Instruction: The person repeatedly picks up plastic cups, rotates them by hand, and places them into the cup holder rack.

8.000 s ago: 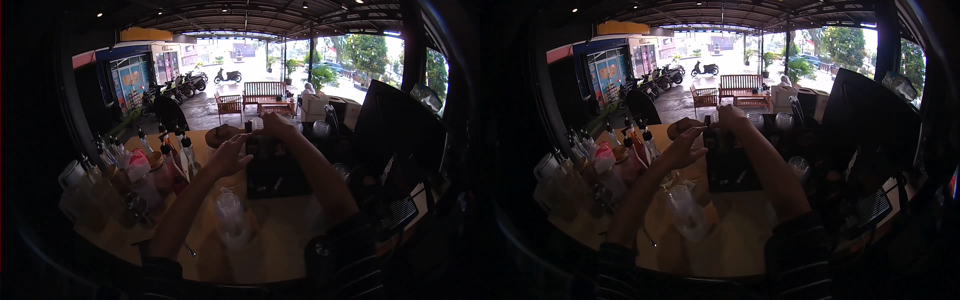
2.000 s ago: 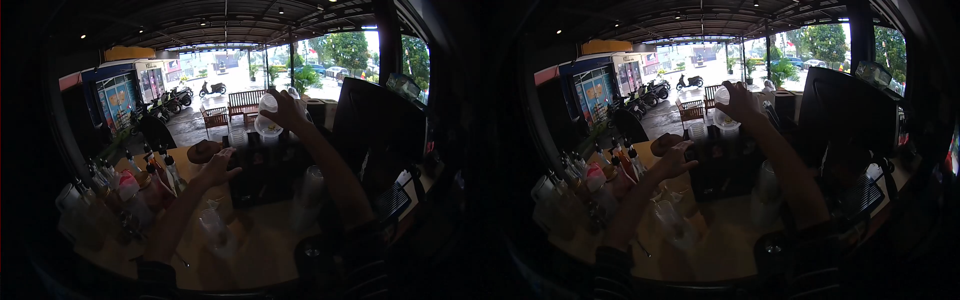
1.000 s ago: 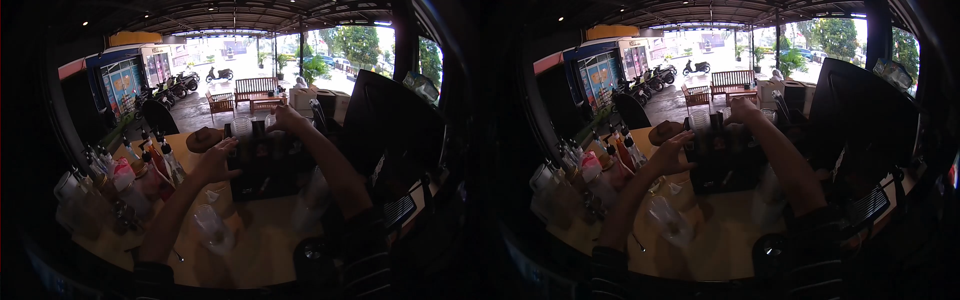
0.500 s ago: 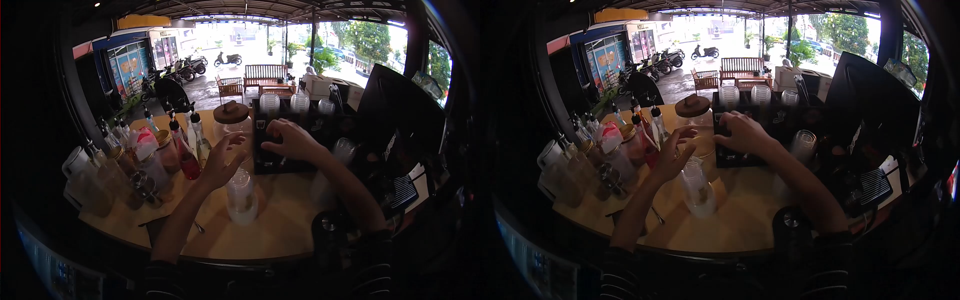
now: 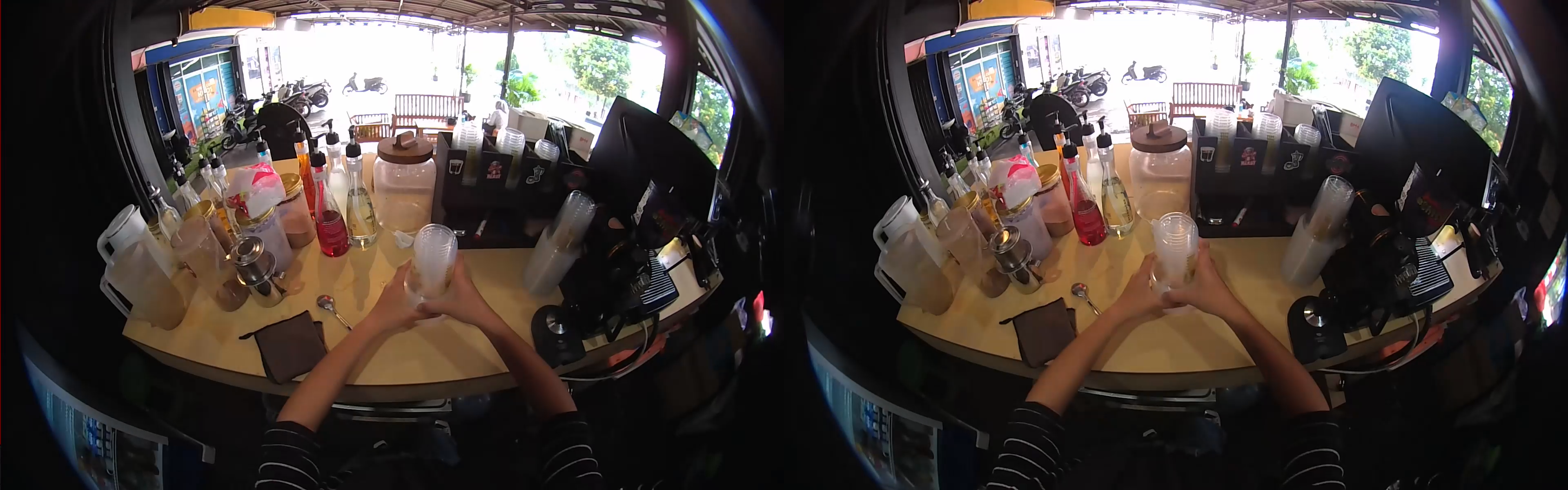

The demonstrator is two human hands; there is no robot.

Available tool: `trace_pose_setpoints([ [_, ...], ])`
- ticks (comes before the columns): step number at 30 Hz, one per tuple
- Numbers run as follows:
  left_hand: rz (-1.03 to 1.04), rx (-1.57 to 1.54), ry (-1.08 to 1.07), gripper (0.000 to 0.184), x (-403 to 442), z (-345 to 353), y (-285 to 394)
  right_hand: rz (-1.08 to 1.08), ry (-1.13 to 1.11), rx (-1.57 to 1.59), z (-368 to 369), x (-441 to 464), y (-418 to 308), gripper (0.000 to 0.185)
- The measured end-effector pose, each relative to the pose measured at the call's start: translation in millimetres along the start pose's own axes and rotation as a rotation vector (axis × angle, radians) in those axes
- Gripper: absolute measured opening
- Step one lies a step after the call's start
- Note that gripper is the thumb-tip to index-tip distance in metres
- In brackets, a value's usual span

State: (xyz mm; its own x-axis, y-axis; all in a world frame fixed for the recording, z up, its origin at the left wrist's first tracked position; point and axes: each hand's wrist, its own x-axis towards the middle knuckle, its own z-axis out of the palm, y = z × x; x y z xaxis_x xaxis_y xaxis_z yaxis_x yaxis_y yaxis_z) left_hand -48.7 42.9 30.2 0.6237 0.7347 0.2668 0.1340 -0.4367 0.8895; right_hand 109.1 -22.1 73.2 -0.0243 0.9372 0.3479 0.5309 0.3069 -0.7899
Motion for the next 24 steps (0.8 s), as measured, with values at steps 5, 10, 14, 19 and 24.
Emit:
trace_pose_setpoints([
  [5,0.041,0.094,0.080,0.099,0.0,4.6,-2.9,-0.045,0.107,0.082,7.4,-3.0,1.9,0.090],
  [10,0.035,-0.042,0.071,0.094,-2.7,5.9,6.0,-0.031,0.157,0.116,13.7,-6.3,9.9,0.081],
  [14,0.025,-0.078,0.068,0.092,-1.6,6.5,0.6,-0.050,0.186,0.087,13.8,-5.9,6.2,0.080],
  [19,0.049,-0.106,0.066,0.092,3.2,9.6,-14.4,-0.141,0.219,0.187,10.0,3.0,-2.4,0.080],
  [24,0.028,-0.011,0.032,0.097,2.0,7.7,-13.9,-0.170,0.249,-0.133,-7.0,15.3,-26.5,0.085],
])
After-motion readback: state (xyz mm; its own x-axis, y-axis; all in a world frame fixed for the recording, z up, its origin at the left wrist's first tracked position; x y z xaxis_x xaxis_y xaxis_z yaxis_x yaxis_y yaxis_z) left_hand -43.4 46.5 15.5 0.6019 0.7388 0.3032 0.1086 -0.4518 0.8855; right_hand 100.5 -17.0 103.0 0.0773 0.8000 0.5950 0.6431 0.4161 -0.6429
